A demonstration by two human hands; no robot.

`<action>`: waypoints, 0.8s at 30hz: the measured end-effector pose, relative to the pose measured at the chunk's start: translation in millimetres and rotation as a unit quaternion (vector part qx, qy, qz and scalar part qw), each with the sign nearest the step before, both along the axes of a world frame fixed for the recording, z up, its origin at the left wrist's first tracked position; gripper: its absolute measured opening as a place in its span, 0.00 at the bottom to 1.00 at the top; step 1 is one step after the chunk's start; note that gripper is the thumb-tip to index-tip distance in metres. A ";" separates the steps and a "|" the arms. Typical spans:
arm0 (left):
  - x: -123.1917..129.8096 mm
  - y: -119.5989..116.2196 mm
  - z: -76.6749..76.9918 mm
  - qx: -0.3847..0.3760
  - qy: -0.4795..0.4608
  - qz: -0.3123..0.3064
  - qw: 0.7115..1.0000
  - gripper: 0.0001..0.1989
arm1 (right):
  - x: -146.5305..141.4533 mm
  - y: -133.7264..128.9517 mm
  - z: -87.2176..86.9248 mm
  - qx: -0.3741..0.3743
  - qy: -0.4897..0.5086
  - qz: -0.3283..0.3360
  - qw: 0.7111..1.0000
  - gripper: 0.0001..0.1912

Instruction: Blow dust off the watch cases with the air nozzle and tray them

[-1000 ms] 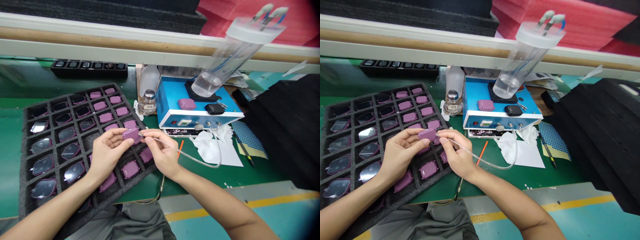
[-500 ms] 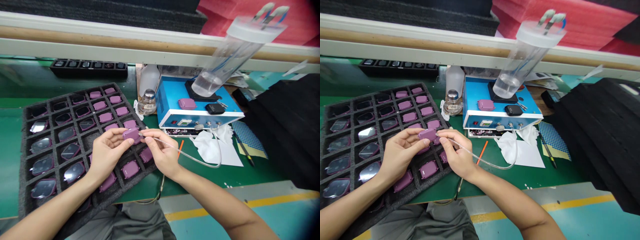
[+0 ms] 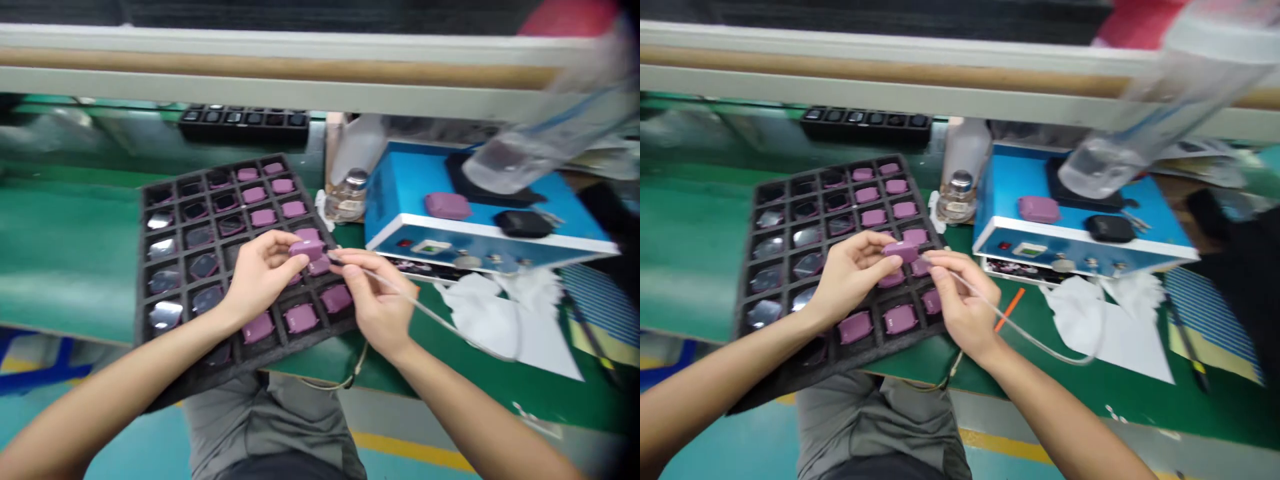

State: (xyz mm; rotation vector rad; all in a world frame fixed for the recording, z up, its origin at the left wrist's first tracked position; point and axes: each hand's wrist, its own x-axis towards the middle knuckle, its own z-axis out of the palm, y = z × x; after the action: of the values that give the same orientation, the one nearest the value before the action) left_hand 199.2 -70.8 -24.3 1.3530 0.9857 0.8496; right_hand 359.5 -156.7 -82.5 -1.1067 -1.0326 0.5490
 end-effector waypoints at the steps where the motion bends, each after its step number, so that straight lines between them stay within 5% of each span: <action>1: -8.5 5.9 3.5 0.021 0.024 -0.001 0.999 0.15 | -0.6 -1.2 -0.4 0.001 0.003 -0.008 1.000 0.05; 4: -45.3 22.4 5.9 0.133 0.131 0.037 0.982 0.14 | -3.0 -2.8 -1.4 0.001 0.012 -0.013 1.000 0.06; 8: -84.9 24.2 -10.9 0.232 0.299 0.048 0.924 0.13 | -5.4 -3.2 -1.9 -0.004 0.005 -0.009 1.000 0.07; 13: -90.8 28.9 -23.4 0.391 0.485 0.033 0.781 0.16 | -4.6 -2.6 -4.1 -0.011 0.007 -0.014 1.000 0.07; 18: -84.6 77.8 -11.5 0.361 0.564 -0.035 0.742 0.20 | -4.5 -2.8 -5.1 -0.019 0.006 -0.010 1.000 0.07; 22: -74.0 102.3 0.0 0.360 0.639 -0.062 0.677 0.17 | -5.0 -2.4 -4.1 -0.025 0.014 -0.011 1.000 0.07; 24: -68.0 100.2 5.9 0.369 0.607 -0.047 0.702 0.15 | -5.2 -2.0 -3.2 -0.023 0.023 -0.014 0.999 0.07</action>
State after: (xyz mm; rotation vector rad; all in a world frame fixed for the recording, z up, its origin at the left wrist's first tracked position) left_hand 131.2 29.4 -18.3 2.7973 1.5932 0.1019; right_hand 354.3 -158.7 -85.6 -1.1428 -0.9676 0.5757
